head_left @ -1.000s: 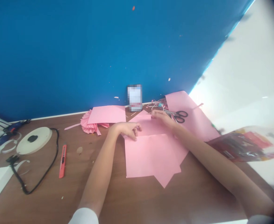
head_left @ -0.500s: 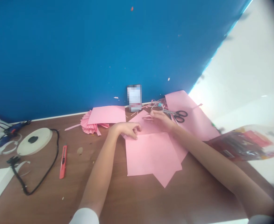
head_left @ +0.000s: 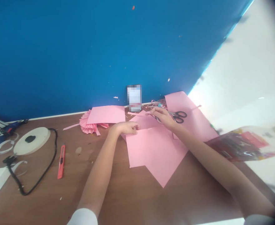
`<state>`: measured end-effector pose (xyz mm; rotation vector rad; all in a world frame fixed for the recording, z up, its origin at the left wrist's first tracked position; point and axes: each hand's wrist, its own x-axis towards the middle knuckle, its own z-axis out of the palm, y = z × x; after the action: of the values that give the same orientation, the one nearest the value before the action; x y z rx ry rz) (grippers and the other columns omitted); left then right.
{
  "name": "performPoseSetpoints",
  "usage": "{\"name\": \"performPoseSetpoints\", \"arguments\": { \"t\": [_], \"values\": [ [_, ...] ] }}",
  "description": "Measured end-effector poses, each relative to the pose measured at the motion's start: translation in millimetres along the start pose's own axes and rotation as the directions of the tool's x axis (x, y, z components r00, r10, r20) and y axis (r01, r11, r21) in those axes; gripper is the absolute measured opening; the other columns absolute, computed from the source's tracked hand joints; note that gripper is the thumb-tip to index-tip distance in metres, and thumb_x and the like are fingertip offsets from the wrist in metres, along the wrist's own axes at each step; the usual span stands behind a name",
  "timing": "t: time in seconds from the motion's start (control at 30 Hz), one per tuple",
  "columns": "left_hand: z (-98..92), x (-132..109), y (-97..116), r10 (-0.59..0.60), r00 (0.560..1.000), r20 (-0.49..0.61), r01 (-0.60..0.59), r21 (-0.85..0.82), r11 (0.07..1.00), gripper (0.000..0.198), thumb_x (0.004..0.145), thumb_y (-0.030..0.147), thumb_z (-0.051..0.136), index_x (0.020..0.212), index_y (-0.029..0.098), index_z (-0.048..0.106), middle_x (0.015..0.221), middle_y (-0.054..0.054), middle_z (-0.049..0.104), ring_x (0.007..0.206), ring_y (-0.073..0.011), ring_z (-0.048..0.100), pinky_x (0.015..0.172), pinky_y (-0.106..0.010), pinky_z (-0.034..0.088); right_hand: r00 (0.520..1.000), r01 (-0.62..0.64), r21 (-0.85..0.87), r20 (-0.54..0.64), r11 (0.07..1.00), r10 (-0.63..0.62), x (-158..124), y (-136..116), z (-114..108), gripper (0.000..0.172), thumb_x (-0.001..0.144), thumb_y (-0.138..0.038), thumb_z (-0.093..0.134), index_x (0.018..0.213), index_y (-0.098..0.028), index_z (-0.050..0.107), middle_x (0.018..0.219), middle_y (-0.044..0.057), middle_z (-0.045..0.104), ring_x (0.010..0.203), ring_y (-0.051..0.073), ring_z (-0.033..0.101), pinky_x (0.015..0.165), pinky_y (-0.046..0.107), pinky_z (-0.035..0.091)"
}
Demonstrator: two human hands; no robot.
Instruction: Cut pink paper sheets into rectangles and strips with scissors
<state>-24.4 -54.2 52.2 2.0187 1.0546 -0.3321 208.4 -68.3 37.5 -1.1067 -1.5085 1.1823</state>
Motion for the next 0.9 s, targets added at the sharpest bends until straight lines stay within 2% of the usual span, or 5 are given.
{"name": "performPoseSetpoints", "arguments": {
  "t": [0.13,0.37,0.53,0.73,0.9],
  "values": [
    [-2.0,0.5,-3.1,0.003,0.996,-0.092,0.001,0.043,0.999,0.04,0.082,0.035,0.045,0.119,0.023,0.05,0.106,-0.003,0.059,0.086,-0.0158,0.055,0.07,-0.023,0.041,0.995,0.048,0.141,0.082,0.989,-0.06,-6.5,-12.0,10.0,0.026,0.08,-0.042,0.059,0.07,-0.02,0.052,0.079,0.0,0.06,0.085,0.017,0.062,0.085,0.035,0.043],
    [-4.5,1.5,-3.8,0.093,0.95,-0.297,-0.092,0.016,0.996,0.029,0.083,0.032,0.044,0.107,0.022,0.056,0.102,-0.005,0.061,0.089,-0.0186,0.056,0.076,-0.028,0.043,0.986,0.123,0.001,0.117,0.992,-0.122,-13.3,-30.3,14.2,0.028,0.081,-0.045,0.059,0.073,-0.018,0.059,0.098,0.006,0.065,0.091,0.018,0.06,0.08,0.033,0.048],
    [-12.1,-11.8,18.8,0.109,0.602,-0.791,-0.285,-0.085,0.955,0.035,0.091,0.029,0.031,0.12,0.021,0.049,0.123,-0.007,0.053,0.108,-0.0198,0.051,0.092,-0.034,0.04,0.969,0.161,0.01,0.186,0.987,-0.16,-16.8,-39.9,13.1,0.027,0.083,-0.043,0.058,0.074,-0.018,0.059,0.103,0.007,0.065,0.098,0.019,0.06,0.083,0.033,0.047],
    [-8.6,-15.6,35.8,0.311,0.764,-0.565,-0.463,-0.145,0.875,0.035,0.091,0.042,0.036,0.109,0.02,0.057,0.104,-0.005,0.062,0.09,-0.0162,0.057,0.079,-0.028,0.042,0.945,0.223,-0.136,0.274,0.965,-0.18,-18.2,-43.5,12.5,0.025,0.084,-0.042,0.056,0.082,-0.018,0.062,0.092,0.005,0.066,0.087,0.016,0.061,0.079,0.031,0.046],
    [-6.6,-14.3,34.6,0.228,0.723,-0.652,-0.323,-0.027,0.946,0.034,0.088,0.045,0.043,0.075,0.016,0.056,0.064,0.001,0.049,0.059,-0.0103,0.04,0.056,-0.024,0.029,0.956,0.208,-0.428,0.279,0.879,-0.09,-20.3,-52.1,6.2,0.019,0.085,-0.032,0.051,0.08,-0.017,0.061,0.078,0.003,0.066,0.07,0.013,0.059,0.066,0.025,0.043]
  ]
}}
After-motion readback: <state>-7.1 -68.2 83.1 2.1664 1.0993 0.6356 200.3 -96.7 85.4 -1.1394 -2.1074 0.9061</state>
